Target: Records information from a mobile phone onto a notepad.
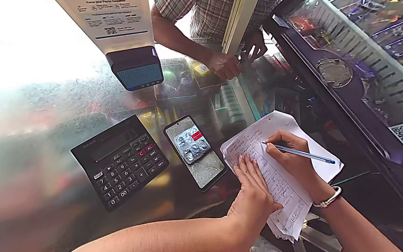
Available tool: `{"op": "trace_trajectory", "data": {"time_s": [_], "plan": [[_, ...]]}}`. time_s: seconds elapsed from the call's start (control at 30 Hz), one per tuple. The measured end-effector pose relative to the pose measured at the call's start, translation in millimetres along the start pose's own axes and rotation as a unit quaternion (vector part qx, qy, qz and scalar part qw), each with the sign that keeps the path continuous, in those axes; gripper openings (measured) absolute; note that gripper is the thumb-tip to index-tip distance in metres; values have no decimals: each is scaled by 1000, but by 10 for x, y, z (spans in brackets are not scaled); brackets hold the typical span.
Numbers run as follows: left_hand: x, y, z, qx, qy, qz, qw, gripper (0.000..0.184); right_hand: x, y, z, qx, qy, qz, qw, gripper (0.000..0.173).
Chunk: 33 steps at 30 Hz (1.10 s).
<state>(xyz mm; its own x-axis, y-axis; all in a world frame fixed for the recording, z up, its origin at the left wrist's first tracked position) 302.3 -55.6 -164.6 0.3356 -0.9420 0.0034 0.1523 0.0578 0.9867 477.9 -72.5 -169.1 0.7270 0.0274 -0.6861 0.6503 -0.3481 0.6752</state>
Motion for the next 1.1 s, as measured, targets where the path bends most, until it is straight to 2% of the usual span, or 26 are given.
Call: {"op": "trace_trajectory", "data": {"time_s": [0.6,0.73,1.1], "plan": [[6,-1,-3,-9,-2,4,1000,106,3,15,1,1,-4,4,1000,13],[13,-7,5,-7,-3,5,1000,106,22,4,11,-20,9,-17,1000,14],[7,-14,-3,12,-3,-4,1000,106,7,32,2,22,-11,10,1000,14]]}}
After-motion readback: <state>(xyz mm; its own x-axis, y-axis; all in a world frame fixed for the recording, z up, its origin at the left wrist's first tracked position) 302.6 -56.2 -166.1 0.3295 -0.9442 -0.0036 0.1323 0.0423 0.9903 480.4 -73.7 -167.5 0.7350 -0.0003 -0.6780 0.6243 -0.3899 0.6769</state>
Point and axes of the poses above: each hand's wrist, its own z-axis away from the middle knuckle, its own y-axis out of the back of the hand, x = y × z, the point moved 3 cm from there along -z, towards the middle knuckle, and after that the axes turned 14 degrees about -x, right-handed, at the moved point
